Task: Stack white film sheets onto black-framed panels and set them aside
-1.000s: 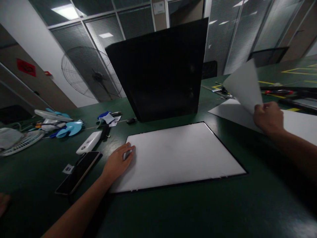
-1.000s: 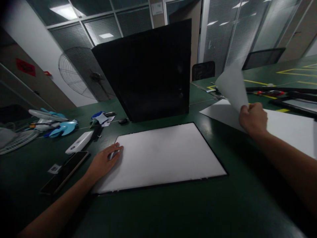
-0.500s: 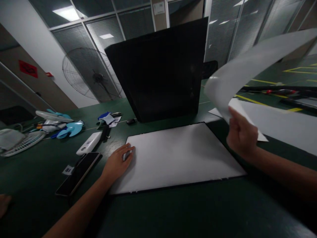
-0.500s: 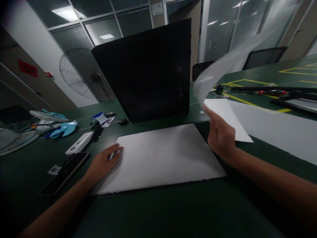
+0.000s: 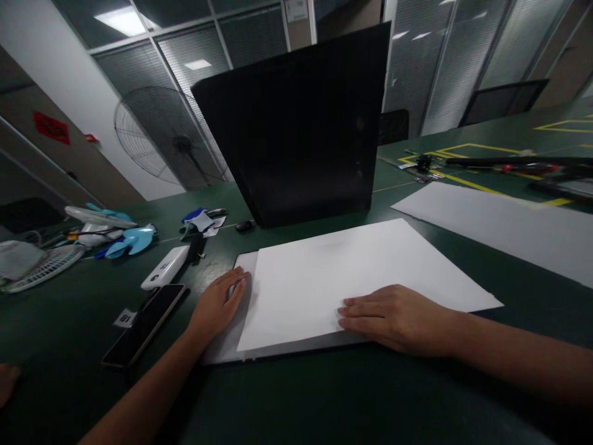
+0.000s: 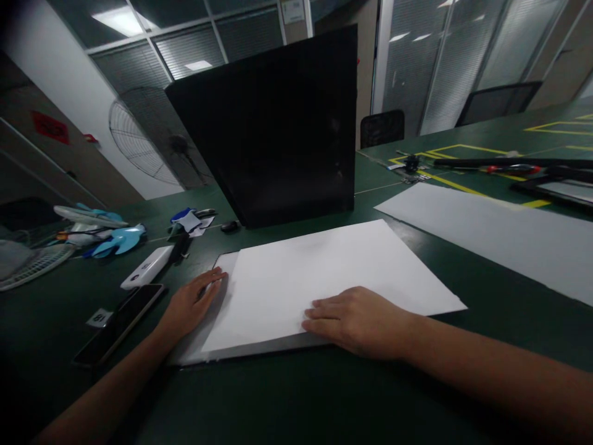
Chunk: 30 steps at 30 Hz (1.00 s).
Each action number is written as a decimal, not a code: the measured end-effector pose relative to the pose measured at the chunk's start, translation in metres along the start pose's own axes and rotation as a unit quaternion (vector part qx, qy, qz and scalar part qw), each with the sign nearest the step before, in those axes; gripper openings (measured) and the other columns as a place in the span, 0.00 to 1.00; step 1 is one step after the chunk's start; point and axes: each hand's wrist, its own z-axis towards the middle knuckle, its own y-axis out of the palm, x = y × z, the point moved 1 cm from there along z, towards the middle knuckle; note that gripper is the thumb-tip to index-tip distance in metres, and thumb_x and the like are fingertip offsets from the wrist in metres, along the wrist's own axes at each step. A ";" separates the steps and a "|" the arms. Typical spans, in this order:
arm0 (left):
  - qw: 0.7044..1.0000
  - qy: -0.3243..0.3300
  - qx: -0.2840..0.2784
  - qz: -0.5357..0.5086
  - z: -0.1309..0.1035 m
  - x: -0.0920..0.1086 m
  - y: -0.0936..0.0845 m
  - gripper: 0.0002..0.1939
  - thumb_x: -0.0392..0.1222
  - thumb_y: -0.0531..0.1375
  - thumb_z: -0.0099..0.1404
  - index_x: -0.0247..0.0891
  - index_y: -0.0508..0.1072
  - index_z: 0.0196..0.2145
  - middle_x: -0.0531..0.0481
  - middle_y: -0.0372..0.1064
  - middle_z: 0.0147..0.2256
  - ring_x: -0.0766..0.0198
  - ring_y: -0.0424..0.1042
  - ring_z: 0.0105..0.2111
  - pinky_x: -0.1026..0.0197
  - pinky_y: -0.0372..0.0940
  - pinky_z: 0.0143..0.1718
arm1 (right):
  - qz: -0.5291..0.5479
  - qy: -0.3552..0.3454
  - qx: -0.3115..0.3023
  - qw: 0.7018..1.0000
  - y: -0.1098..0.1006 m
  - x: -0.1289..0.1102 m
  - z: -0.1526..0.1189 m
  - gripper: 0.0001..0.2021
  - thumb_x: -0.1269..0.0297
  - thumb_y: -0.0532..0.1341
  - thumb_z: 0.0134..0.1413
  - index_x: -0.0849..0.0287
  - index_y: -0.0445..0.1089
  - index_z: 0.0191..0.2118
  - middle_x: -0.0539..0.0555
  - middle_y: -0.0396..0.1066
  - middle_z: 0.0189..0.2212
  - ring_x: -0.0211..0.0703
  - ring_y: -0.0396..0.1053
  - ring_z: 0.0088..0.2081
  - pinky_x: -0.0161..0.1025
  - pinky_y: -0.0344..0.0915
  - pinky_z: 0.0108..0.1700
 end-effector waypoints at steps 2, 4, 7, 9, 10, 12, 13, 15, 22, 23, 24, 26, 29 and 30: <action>1.000 0.008 0.004 -0.008 0.000 -0.002 0.002 0.30 0.60 0.47 0.75 0.41 0.77 0.59 0.43 0.68 0.66 0.50 0.66 0.67 0.45 0.56 0.70 | 0.062 0.006 -0.004 0.998 0.000 -0.010 0.004 0.23 0.68 0.56 0.71 0.57 0.66 0.69 0.58 0.67 0.65 0.47 0.67 0.64 0.47 0.71 0.62; 1.000 0.015 0.006 -0.012 0.001 -0.005 0.003 0.30 0.61 0.50 0.74 0.40 0.76 0.60 0.42 0.67 0.66 0.49 0.65 0.67 0.43 0.56 0.70 | 0.118 0.003 -0.022 0.993 0.000 -0.016 0.007 0.26 0.67 0.59 0.70 0.55 0.63 0.71 0.57 0.61 0.69 0.47 0.62 0.68 0.47 0.67 0.66; 1.000 0.025 0.005 -0.008 0.003 -0.008 0.005 0.31 0.61 0.55 0.71 0.38 0.75 0.61 0.40 0.67 0.66 0.47 0.65 0.66 0.42 0.56 0.70 | 0.157 -0.001 -0.034 0.987 -0.001 -0.018 0.009 0.30 0.67 0.62 0.67 0.53 0.61 0.72 0.57 0.54 0.72 0.48 0.55 0.71 0.48 0.62 0.69; 1.000 0.027 0.005 -0.009 0.004 -0.010 0.005 0.31 0.60 0.56 0.70 0.38 0.75 0.61 0.39 0.67 0.66 0.46 0.65 0.66 0.41 0.56 0.70 | 0.160 0.012 -0.028 0.987 -0.001 -0.015 0.008 0.32 0.67 0.63 0.66 0.52 0.59 0.73 0.57 0.52 0.73 0.50 0.53 0.72 0.50 0.58 0.71; 1.000 0.027 0.005 -0.011 0.005 -0.010 0.006 0.30 0.60 0.56 0.70 0.38 0.75 0.60 0.39 0.67 0.66 0.46 0.65 0.66 0.41 0.56 0.70 | 0.156 0.022 -0.027 0.987 -0.001 -0.012 0.007 0.33 0.66 0.63 0.66 0.51 0.58 0.74 0.57 0.51 0.73 0.51 0.52 0.73 0.52 0.56 0.72; 1.000 0.023 0.006 -0.020 0.007 -0.012 0.007 0.30 0.60 0.56 0.70 0.38 0.76 0.59 0.39 0.67 0.66 0.45 0.66 0.66 0.41 0.56 0.69 | 0.142 0.047 -0.033 0.988 -0.001 -0.008 0.004 0.33 0.62 0.64 0.66 0.50 0.57 0.74 0.57 0.50 0.73 0.53 0.50 0.73 0.56 0.53 0.73; 0.999 0.019 0.008 -0.025 0.007 -0.013 0.007 0.30 0.60 0.56 0.70 0.38 0.76 0.59 0.39 0.67 0.66 0.45 0.66 0.66 0.41 0.56 0.70 | 0.136 0.059 -0.035 0.988 -0.001 -0.007 0.003 0.33 0.60 0.63 0.67 0.51 0.58 0.74 0.57 0.50 0.73 0.54 0.50 0.73 0.58 0.52 0.73; 0.999 0.006 0.013 -0.034 0.008 -0.016 0.009 0.29 0.59 0.55 0.69 0.39 0.77 0.59 0.41 0.67 0.66 0.46 0.65 0.67 0.42 0.56 0.70 | 0.131 0.076 -0.033 0.988 -0.001 -0.004 0.002 0.32 0.57 0.63 0.67 0.52 0.59 0.73 0.58 0.52 0.73 0.56 0.50 0.73 0.60 0.50 0.74; 0.998 -0.022 0.015 -0.048 0.009 -0.023 0.012 0.27 0.53 0.54 0.69 0.42 0.76 0.60 0.45 0.63 0.69 0.50 0.63 0.68 0.47 0.54 0.71 | 0.147 0.066 -0.041 0.986 0.000 -0.001 0.002 0.34 0.55 0.63 0.68 0.52 0.56 0.75 0.59 0.50 0.73 0.55 0.48 0.74 0.59 0.46 0.75; 0.998 -0.024 0.016 -0.050 0.009 -0.023 0.012 0.27 0.52 0.53 0.70 0.42 0.76 0.60 0.45 0.63 0.69 0.50 0.63 0.69 0.47 0.53 0.71 | 0.148 0.066 -0.044 0.986 0.000 0.000 0.002 0.34 0.55 0.63 0.68 0.51 0.56 0.75 0.58 0.49 0.74 0.55 0.47 0.74 0.59 0.46 0.75; 0.998 -0.024 0.017 -0.051 0.009 -0.023 0.012 0.27 0.52 0.52 0.70 0.41 0.76 0.61 0.44 0.63 0.69 0.50 0.63 0.69 0.46 0.53 0.71 | 0.146 0.067 -0.048 0.986 0.000 0.000 0.002 0.34 0.54 0.62 0.69 0.51 0.55 0.75 0.58 0.48 0.74 0.55 0.47 0.74 0.59 0.45 0.75; 0.998 -0.022 0.022 -0.056 0.009 -0.024 0.013 0.27 0.51 0.52 0.71 0.40 0.76 0.61 0.43 0.63 0.69 0.50 0.63 0.68 0.46 0.54 0.71 | 0.142 0.067 -0.057 0.986 0.001 0.001 0.001 0.33 0.53 0.61 0.69 0.50 0.55 0.75 0.57 0.48 0.74 0.55 0.47 0.74 0.60 0.46 0.75; 0.997 -0.015 0.031 -0.062 0.010 -0.025 0.014 0.26 0.51 0.52 0.71 0.41 0.76 0.60 0.44 0.65 0.68 0.51 0.65 0.67 0.45 0.55 0.71 | 0.133 0.051 -0.038 0.989 0.003 0.003 0.000 0.33 0.55 0.62 0.69 0.51 0.56 0.75 0.59 0.51 0.73 0.54 0.49 0.74 0.60 0.46 0.74; 0.997 -0.015 0.035 -0.063 0.010 -0.026 0.014 0.26 0.51 0.51 0.71 0.41 0.77 0.59 0.45 0.66 0.67 0.51 0.66 0.67 0.46 0.56 0.70 | 0.127 0.040 -0.023 0.991 0.003 0.003 0.000 0.33 0.56 0.62 0.68 0.52 0.57 0.74 0.59 0.52 0.73 0.53 0.50 0.73 0.59 0.47 0.74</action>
